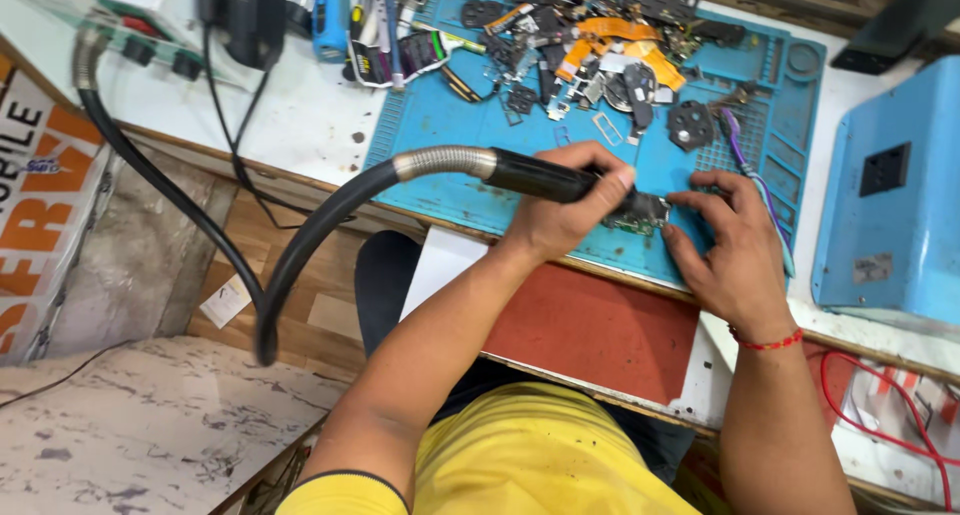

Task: The person cleans a small circuit board with a purple tool, then uses a hot air gun to heat and remove a component. The person works at a cluttered workbench with various electronic parts and tools visible.

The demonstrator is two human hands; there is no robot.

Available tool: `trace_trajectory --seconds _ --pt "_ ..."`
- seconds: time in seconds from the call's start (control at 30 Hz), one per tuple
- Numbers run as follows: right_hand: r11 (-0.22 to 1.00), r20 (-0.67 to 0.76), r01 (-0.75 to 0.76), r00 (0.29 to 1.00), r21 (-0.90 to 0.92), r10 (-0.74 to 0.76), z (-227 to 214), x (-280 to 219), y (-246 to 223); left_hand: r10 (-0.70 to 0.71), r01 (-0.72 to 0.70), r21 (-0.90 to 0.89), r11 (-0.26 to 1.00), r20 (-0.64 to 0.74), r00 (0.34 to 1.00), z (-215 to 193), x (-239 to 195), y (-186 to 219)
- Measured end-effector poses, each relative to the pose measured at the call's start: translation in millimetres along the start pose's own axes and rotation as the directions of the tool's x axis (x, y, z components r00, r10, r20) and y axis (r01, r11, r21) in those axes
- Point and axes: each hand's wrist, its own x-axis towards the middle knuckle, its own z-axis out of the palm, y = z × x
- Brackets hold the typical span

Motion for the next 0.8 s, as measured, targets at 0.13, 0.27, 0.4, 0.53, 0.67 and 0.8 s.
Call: trace_trajectory --seconds 0.13,0.27,0.4,0.53,0.67,0.8 --pt "0.993 0.061 -0.114 0.992 0.038 0.112 -0.2 2.5 4.5 -0.015 0.015 -0.040 0.999 0.010 1.000 -1.6 2.4 1.7" --pt "0.991 0.023 -0.030 0.999 0.131 0.027 4.3 0.0 12.2 0.001 -0.001 -0.018 1.000 0.002 1.000 -3.8 -0.2 10.2" --pt "0.836 -0.020 -0.240 0.958 0.494 0.287 -8.2 17.1 6.7 0.098 -0.089 0.101 0.991 -0.084 0.992 0.4 -0.7 17.4" --pt "0.989 -0.078 0.036 0.997 0.142 -0.025 -11.1 80.8 -6.8 0.183 -0.182 0.114 0.977 0.001 0.983 -0.2 -4.2 16.5" --pt "0.962 -0.064 0.227 0.969 -0.149 -0.239 19.2 153.2 -8.1 0.197 -0.196 0.144 0.970 0.006 0.980 -1.7 -1.3 19.0" --pt "0.911 0.103 0.243 0.970 -0.333 -0.221 44.4 168.3 4.3 0.174 -0.174 0.116 0.978 0.013 0.985 -2.4 -4.2 17.8"
